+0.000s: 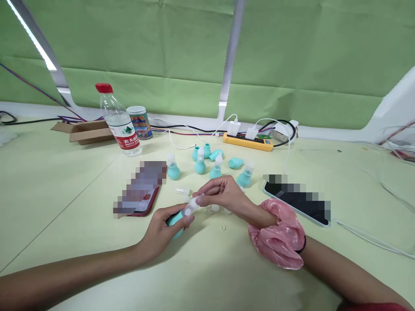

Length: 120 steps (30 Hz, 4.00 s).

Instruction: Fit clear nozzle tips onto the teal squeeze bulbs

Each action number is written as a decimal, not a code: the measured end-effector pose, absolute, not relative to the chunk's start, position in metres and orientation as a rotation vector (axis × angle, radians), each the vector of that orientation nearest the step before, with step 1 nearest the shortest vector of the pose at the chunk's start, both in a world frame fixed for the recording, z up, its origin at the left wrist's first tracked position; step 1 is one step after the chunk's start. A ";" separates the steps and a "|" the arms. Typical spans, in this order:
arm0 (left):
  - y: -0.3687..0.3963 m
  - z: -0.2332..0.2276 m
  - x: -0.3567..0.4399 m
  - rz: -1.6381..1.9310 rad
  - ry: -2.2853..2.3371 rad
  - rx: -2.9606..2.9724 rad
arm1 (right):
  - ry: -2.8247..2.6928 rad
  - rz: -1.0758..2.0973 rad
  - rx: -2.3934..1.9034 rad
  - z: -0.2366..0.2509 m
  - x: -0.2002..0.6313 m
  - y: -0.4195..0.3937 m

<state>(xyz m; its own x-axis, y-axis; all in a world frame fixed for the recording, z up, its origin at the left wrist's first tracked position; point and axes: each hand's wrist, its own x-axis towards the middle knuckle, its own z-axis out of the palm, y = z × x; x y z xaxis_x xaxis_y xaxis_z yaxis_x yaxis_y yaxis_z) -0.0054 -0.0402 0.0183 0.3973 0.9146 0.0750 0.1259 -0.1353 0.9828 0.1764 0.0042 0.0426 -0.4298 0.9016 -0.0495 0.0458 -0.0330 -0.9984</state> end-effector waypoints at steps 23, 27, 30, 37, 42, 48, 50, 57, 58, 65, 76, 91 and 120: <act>-0.037 0.016 -0.015 1.243 0.870 1.803 | -1.766 1.071 -1.081 0.117 0.161 -0.013; -0.032 0.021 -0.019 1.362 1.010 1.808 | -1.824 0.659 -1.126 0.154 0.159 0.008; -0.027 0.024 -0.021 1.291 1.103 2.136 | -1.904 0.608 -1.166 0.145 0.156 0.035; -0.014 0.016 -0.018 0.650 1.325 3.048 | -2.153 0.450 -1.138 0.093 0.144 0.074; -0.007 0.011 -0.016 0.426 1.407 3.028 | -2.206 0.274 -1.152 0.097 0.149 0.064; -0.007 0.008 -0.014 0.494 1.349 2.941 | -2.243 -0.095 -1.075 0.099 0.178 0.015; -0.009 0.008 -0.009 0.514 1.316 2.921 | -2.429 -0.037 -1.097 0.093 0.191 -0.001; -0.009 0.009 0.010 0.471 1.310 2.869 | -2.757 0.049 -1.311 0.060 0.224 -0.015; -0.007 0.008 0.010 0.481 1.328 2.847 | -2.759 0.063 -1.307 0.056 0.226 -0.014; 0.001 0.003 0.007 0.684 1.280 2.751 | -2.579 0.238 -1.292 0.037 0.227 -0.002; 0.000 0.001 0.010 0.828 1.121 2.957 | -2.168 0.403 -1.315 0.018 0.223 0.008; 0.003 0.000 0.015 0.694 1.088 2.853 | -0.999 2.213 -0.828 0.016 0.192 -0.044; -0.016 0.020 0.019 1.418 0.570 2.218 | -0.915 2.002 -0.845 0.016 0.187 -0.044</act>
<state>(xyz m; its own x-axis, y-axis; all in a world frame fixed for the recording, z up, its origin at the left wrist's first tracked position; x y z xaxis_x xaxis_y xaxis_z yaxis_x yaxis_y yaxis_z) 0.0195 -0.0161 0.0204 0.3882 0.5594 0.7324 0.1029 -0.8160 0.5687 0.1873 -0.0442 0.0160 -0.4890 0.8369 -0.2459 -0.3615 -0.4510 -0.8160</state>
